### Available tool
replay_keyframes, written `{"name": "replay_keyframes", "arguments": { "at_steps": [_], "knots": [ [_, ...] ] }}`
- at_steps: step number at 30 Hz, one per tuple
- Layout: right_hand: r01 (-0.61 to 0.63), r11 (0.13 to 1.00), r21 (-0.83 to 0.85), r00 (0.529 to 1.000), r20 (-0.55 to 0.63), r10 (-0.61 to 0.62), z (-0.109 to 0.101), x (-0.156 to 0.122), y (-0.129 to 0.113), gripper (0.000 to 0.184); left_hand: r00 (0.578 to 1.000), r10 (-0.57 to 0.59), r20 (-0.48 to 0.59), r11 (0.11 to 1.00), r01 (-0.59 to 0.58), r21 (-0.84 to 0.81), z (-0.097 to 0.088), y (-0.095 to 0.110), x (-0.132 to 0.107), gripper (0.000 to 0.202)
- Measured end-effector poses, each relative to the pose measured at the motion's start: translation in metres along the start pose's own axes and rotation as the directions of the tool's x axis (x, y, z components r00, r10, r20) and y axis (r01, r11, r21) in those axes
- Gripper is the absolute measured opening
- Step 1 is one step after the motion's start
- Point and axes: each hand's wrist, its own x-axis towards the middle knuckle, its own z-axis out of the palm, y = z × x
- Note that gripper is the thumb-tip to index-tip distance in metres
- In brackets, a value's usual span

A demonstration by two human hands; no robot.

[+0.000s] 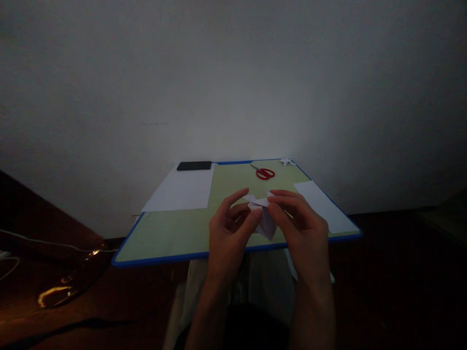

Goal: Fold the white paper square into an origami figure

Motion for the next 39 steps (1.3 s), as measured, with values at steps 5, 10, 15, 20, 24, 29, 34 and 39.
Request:
{"name": "replay_keyframes", "arguments": {
  "at_steps": [5,10,15,20,24,29,34,39],
  "knots": [
    [0.015,1.000,-0.004,1.000,0.001,-0.015,0.001,-0.001,-0.001,0.007,1.000,0.010,-0.012,1.000,-0.010,-0.009,0.002,-0.001,0.000,0.040],
    [0.019,1.000,0.013,1.000,0.012,-0.020,0.002,-0.002,-0.001,0.008,0.999,0.031,-0.020,0.999,-0.031,-0.015,0.001,-0.004,0.000,0.036],
    [0.039,0.999,-0.006,0.999,0.025,-0.039,0.002,-0.003,0.000,0.009,0.998,0.043,-0.043,0.999,-0.042,0.008,0.001,-0.004,0.000,0.031],
    [0.047,0.999,-0.010,0.998,0.033,-0.046,0.004,-0.003,0.000,0.009,0.997,0.050,-0.066,0.998,-0.048,0.030,0.001,-0.004,0.000,0.028],
    [0.051,0.999,-0.010,0.999,0.018,-0.051,0.006,-0.003,0.000,0.008,0.996,0.067,-0.057,0.997,-0.065,0.038,0.001,-0.002,-0.001,0.035],
    [0.032,0.999,0.014,0.995,-0.090,-0.030,0.008,-0.003,0.000,0.008,0.992,0.110,-0.062,0.989,-0.103,0.103,0.009,0.001,-0.007,0.053],
    [0.019,0.999,0.040,0.994,-0.110,-0.014,0.008,-0.003,0.001,0.008,0.942,0.308,-0.132,0.923,-0.262,0.283,0.015,-0.005,-0.011,0.046],
    [-0.013,0.998,0.066,0.999,-0.047,0.016,0.007,-0.003,-0.001,0.017,0.857,0.508,-0.093,0.792,-0.421,0.442,0.014,-0.012,-0.011,0.021]
  ]
}}
